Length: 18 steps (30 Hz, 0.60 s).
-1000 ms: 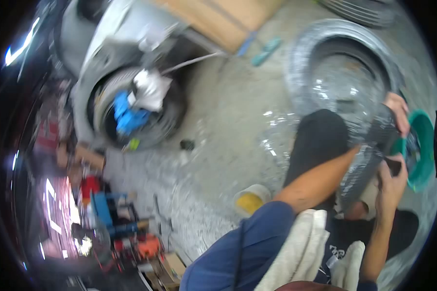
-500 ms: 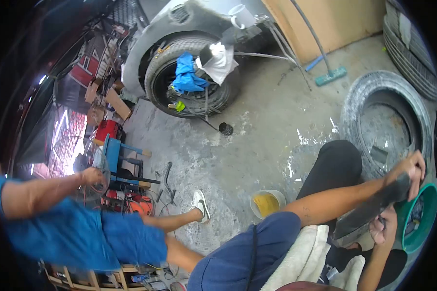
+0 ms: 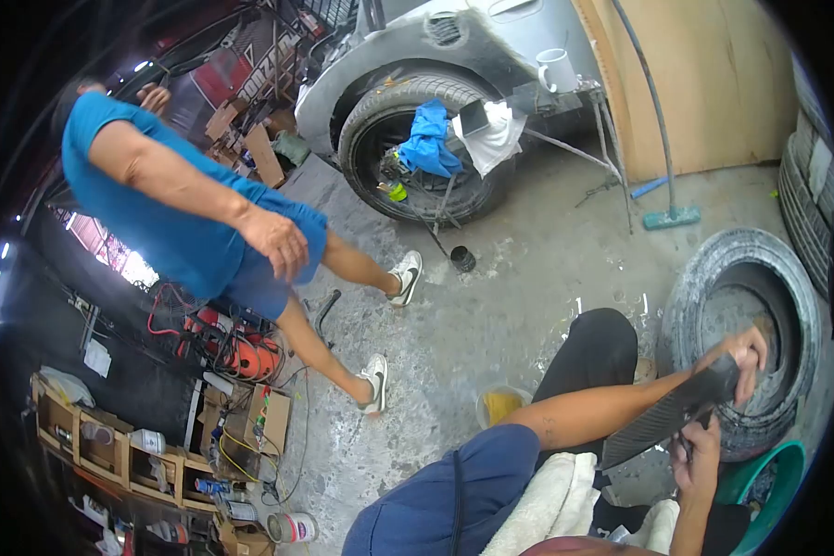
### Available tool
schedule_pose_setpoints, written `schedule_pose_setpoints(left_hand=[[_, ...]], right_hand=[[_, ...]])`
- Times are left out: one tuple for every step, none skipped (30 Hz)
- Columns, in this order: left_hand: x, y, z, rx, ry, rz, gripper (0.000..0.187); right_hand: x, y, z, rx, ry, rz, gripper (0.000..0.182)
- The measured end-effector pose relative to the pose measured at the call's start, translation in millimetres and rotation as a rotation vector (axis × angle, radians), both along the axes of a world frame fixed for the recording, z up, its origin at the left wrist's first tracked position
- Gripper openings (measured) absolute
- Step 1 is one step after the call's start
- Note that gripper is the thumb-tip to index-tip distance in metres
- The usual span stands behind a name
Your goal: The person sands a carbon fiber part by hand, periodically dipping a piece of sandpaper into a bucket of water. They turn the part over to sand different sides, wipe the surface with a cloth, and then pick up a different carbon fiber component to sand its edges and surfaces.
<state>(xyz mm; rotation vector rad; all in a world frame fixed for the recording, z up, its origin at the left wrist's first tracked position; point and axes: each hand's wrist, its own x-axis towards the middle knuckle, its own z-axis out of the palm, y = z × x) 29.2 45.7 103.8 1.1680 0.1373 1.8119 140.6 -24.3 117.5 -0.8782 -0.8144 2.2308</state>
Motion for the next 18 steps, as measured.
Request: schedule_pose_setpoints(left_hand=[[-4.6,-5.4,8.5,-0.033,0.017,-0.077,0.062],[-9.3,-11.0,17.8,-0.068,0.035,-0.153,0.063],[-13.9,-16.7,27.1,-0.105,0.054,-0.226,0.064],[-17.8,-20.4,37.3,0.052,0.301,-0.044,0.060],[-17.4,-19.4,35.2,0.070,0.388,-0.042,0.060],[-17.2,-18.8,34.8,0.093,0.476,-0.038,0.060],[-17.1,-18.3,34.6,0.119,0.563,-0.033,0.060],[-16.7,-19.7,34.2,0.133,0.588,0.008,0.061],[-17.5,-19.6,36.9,0.148,0.611,0.021,0.062],[-18.4,-19.4,39.6,0.163,0.634,0.034,0.063],[-19.2,-19.3,42.4,0.179,0.657,0.047,0.064],[-18.6,-19.4,42.1,0.170,0.661,0.065,0.063],[-18.4,-18.2,40.5,0.166,0.665,0.073,0.062],[-18.2,-17.0,38.8,0.162,0.669,0.081,0.061],[-18.2,-12.3,34.3,0.148,0.654,0.116,0.061],[-17.8,-7.5,26.6,0.141,0.648,0.132,0.060],[-17.5,-3.0,20.0,0.134,0.642,0.147,0.060],[-17.1,-1.4,15.2,-0.030,0.581,0.058,0.060]], right_hand=[[7.4,6.5,-9.4,-0.222,0.101,0.146,0.023],[18.6,16.2,-38.8,-0.502,0.267,0.289,0.025],[21.3,17.6,-49.9,-0.494,0.272,0.296,0.025],[21.8,18.9,-57.2,-0.626,0.298,0.316,0.023],[21.5,20.1,-64.0,-0.761,0.320,0.336,0.021],[18.4,21.0,-69.2,-0.738,0.331,0.327,0.019],[18.9,20.8,-70.5,-0.733,0.335,0.333,0.019],[19.0,19.5,-71.2,-0.659,0.309,0.311,0.020],[16.1,17.9,-66.1,-0.585,0.283,0.288,0.020],[13.1,16.2,-58.4,-0.546,0.235,0.233,0.020],[11.9,16.4,-49.5,-0.540,0.238,0.237,0.020],[11.9,16.8,-41.5,-0.461,0.174,0.232,0.019],[12.2,17.6,-38.3,-0.383,0.112,0.225,0.019],[12.7,18.5,-39.1,-0.381,0.115,0.226,0.019],[13.4,18.7,-40.4,-0.256,0.098,0.215,0.026],[13.9,19.0,-41.6,-0.132,0.081,0.202,0.033],[13.1,18.8,-42.3,-0.132,0.085,0.200,0.033],[11.7,17.7,-42.4,-0.084,0.027,0.106,0.035]])
